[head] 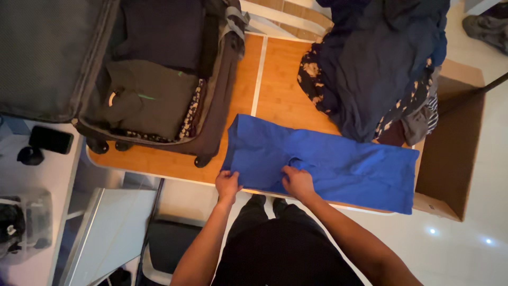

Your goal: The person folds a blue shirt by smoothing it on a table and bringing the sides together before placing it into a suitcase.

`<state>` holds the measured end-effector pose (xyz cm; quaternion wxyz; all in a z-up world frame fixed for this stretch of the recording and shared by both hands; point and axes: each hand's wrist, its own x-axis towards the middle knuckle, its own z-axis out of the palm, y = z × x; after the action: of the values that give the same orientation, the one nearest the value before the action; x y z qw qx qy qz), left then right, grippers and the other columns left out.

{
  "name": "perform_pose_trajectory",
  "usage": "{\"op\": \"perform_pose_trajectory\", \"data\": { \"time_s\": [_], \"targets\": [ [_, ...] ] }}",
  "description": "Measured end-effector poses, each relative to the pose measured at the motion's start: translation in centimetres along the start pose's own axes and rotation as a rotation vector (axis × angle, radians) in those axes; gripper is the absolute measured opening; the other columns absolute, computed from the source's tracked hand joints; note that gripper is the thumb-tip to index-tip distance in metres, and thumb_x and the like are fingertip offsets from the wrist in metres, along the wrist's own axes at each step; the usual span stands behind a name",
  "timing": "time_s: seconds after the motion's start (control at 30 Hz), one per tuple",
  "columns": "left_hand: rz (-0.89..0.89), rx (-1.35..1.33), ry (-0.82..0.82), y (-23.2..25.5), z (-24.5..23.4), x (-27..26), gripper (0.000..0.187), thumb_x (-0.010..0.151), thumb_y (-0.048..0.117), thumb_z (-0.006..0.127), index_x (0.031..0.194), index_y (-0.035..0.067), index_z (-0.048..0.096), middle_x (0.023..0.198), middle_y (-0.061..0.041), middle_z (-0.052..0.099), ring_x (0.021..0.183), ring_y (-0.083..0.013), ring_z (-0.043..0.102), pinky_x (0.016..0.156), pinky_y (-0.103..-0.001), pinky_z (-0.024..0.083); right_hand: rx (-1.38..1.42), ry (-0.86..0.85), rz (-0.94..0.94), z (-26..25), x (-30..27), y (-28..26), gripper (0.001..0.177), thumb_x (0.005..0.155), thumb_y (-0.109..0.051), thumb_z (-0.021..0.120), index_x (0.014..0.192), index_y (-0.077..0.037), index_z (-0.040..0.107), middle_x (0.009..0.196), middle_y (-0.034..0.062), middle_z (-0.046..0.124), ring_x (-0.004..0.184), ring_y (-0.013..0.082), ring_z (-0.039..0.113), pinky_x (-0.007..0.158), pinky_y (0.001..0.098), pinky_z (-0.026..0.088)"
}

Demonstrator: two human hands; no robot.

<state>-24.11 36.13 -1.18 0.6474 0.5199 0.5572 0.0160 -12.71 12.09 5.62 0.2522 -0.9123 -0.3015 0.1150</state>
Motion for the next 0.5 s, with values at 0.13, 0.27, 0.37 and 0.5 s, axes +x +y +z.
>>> {"op": "perform_pose_trajectory", "data": {
  "time_s": [0.13,0.27,0.37,0.5],
  "targets": [
    [-0.024,0.008,0.017,-1.4,-0.6,-0.8,0.023,0.083,0.017,0.076,0.093,0.003,0.061,0.082,-0.006,0.062,0.07,-0.0188,0.064,0.052,-0.037,0.06,-0.01,-0.038,-0.058,0.0,-1.1,0.3,0.03,0.073,-0.018,0.073,0.102,-0.012,0.067,0.091,0.0126,0.073,0.078,0.0365,0.069,0.074,0.0474,0.053],
    [0.051,0.124,0.017,-2.5,-1.1,-1.6,0.022,0.08,0.015,0.078,0.08,0.0,0.062,0.07,-0.008,0.061,0.058,-0.0192,0.062,0.047,-0.039,0.059,-0.052,-0.085,-0.06,0.3,-1.5,0.8,0.027,0.077,-0.018,0.07,0.104,-0.012,0.066,0.088,0.0125,0.073,0.076,0.0347,0.07,0.075,0.0476,0.053],
    [0.049,0.259,-0.007,-3.3,-1.9,-2.2,0.022,0.079,0.014,0.079,0.076,-0.001,0.064,0.065,-0.012,0.063,0.052,-0.0225,0.064,0.046,-0.04,0.058,-0.082,-0.092,-0.058,1.2,-2.0,1.5,0.021,0.08,-0.02,0.069,0.1,-0.013,0.067,0.085,0.0119,0.073,0.075,0.0343,0.07,0.075,0.0477,0.054],
    [0.143,0.574,-0.019,-3.7,-2.5,-1.9,0.023,0.079,0.019,0.081,0.077,-0.001,0.07,0.06,-0.015,0.068,0.047,-0.0244,0.066,0.052,-0.037,0.055,-0.107,-0.14,-0.089,2.1,-2.3,2.7,0.012,0.083,-0.02,0.068,0.093,-0.013,0.068,0.081,0.0102,0.072,0.075,0.0337,0.071,0.073,0.0479,0.053]
  ]
}}
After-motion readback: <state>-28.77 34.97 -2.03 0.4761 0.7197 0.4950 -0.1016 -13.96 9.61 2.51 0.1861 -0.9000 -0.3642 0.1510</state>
